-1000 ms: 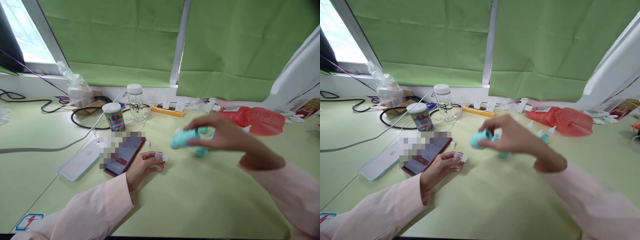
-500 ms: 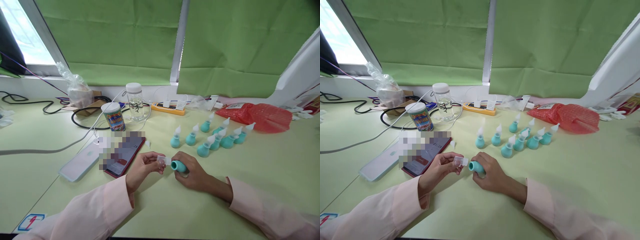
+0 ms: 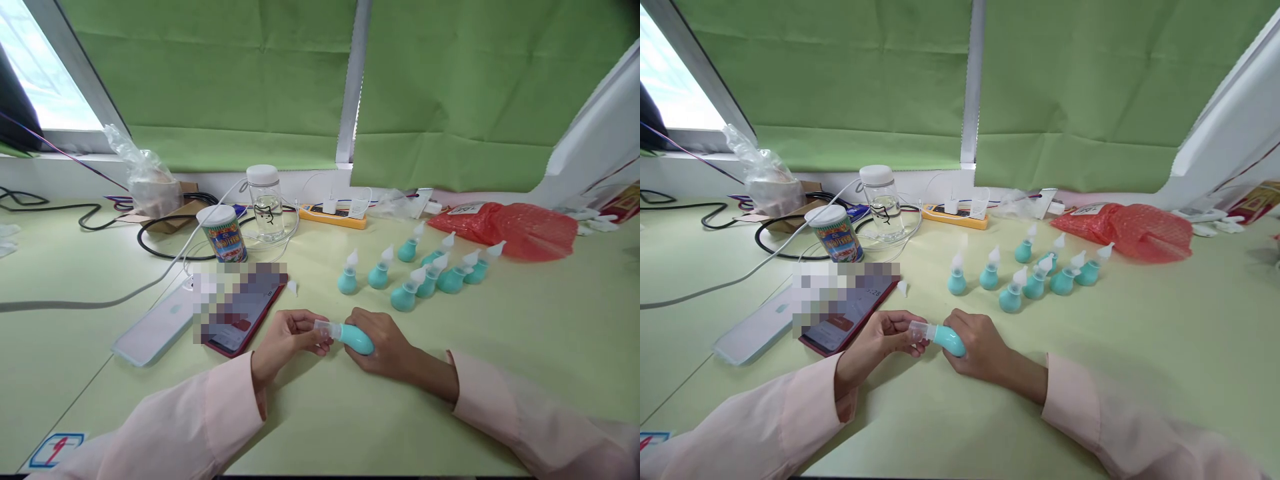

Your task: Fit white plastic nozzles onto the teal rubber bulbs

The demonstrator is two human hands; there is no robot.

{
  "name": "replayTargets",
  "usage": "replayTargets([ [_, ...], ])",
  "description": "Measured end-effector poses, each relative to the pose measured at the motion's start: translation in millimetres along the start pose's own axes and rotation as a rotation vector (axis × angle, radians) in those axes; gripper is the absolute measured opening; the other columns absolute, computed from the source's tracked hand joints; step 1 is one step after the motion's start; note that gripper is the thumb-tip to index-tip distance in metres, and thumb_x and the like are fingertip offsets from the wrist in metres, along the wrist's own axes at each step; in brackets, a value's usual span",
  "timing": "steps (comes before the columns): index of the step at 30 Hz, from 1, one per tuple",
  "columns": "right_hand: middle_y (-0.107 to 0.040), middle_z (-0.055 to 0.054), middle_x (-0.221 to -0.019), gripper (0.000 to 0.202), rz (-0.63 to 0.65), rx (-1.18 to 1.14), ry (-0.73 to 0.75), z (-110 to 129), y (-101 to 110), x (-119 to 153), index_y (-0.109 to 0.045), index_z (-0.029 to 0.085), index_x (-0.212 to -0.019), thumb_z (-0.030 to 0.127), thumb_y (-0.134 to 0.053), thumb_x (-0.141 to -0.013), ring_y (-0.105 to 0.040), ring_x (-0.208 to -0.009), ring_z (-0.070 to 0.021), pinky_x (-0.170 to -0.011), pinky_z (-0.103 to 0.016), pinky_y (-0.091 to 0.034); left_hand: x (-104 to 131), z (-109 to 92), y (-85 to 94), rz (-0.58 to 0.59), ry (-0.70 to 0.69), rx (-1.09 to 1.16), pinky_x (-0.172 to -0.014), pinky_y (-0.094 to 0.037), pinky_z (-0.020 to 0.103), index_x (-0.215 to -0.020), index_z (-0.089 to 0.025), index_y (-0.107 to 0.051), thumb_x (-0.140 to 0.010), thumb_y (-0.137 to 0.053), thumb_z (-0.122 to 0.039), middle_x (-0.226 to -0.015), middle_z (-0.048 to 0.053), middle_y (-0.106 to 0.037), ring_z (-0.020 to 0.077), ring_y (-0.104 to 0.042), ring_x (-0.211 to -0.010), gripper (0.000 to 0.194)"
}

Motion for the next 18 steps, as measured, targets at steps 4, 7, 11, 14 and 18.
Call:
replayTargets([
  [4,-0.049,0.0,-0.06,0.009,0.039,-0.072,-0.074,0.5,-1.1,-2.1,-0.046,0.017,-0.07,0.013,-0.044,-0.062,-0.044,-0.051,-0.0121,-0.045,-0.023,-0.029,-1.6,-1.2,-0.1,0.02,-0.048,-0.077,-0.053,-0.045,0.025,-0.079,-0.006,-0.064,-0.057,-0.073,-0.029,-0.059,0.005,-0.063,0.0109,-0.054,-0.049,0.033],
  [7,-0.046,0.003,-0.054,0.009,0.09,-0.265,-0.197,1.9,-1.0,-5.7,-0.044,0.018,-0.063,0.011,-0.046,-0.057,-0.042,-0.048,-0.0094,-0.046,-0.021,-0.03,-0.3,-1.5,-0.8,0.037,-0.101,-0.107,-0.052,-0.043,0.024,-0.079,-0.006,-0.064,-0.058,-0.073,-0.029,-0.058,0.004,-0.062,0.0104,-0.052,-0.049,0.033],
  [11,-0.04,0.006,-0.053,0.011,0.214,-0.541,-0.398,1.5,-2.3,-9.5,-0.042,0.017,-0.06,0.01,-0.049,-0.056,-0.037,-0.048,-0.0067,-0.044,-0.018,-0.028,2.4,-2.8,-1.9,0.041,-0.171,-0.123,-0.053,-0.043,0.025,-0.083,-0.008,-0.064,-0.06,-0.072,-0.028,-0.059,0.004,-0.062,0.0117,-0.053,-0.052,0.032],
  [14,-0.036,0.007,-0.053,0.014,0.339,-0.708,-0.507,-1.0,-4.5,-11.1,-0.042,0.017,-0.058,0.008,-0.052,-0.055,-0.036,-0.05,-0.0056,-0.042,-0.016,-0.028,4.2,-4.1,-2.8,0.048,-0.211,-0.145,-0.053,-0.043,0.024,-0.084,-0.008,-0.064,-0.062,-0.071,-0.027,-0.06,0.003,-0.06,0.0112,-0.051,-0.052,0.03],
  [18,-0.037,0.009,-0.046,0.014,0.556,-0.902,-0.668,-4.9,-9.0,-9.4,-0.046,0.016,-0.061,0.011,-0.057,-0.054,-0.036,-0.038,-0.0034,-0.033,-0.014,-0.027,7.6,-5.6,-3.9,0.054,-0.252,-0.247,-0.055,-0.045,0.025,-0.084,-0.009,-0.066,-0.064,-0.069,-0.028,-0.065,0.005,-0.063,0.0131,-0.053,-0.056,0.028],
])
Point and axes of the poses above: each hand's wrist, its own x-axis away from the middle knuckle, its own y-axis out of the back of the hand, z = x × y, the point moved 4 cm from there along -x, towards the middle knuckle
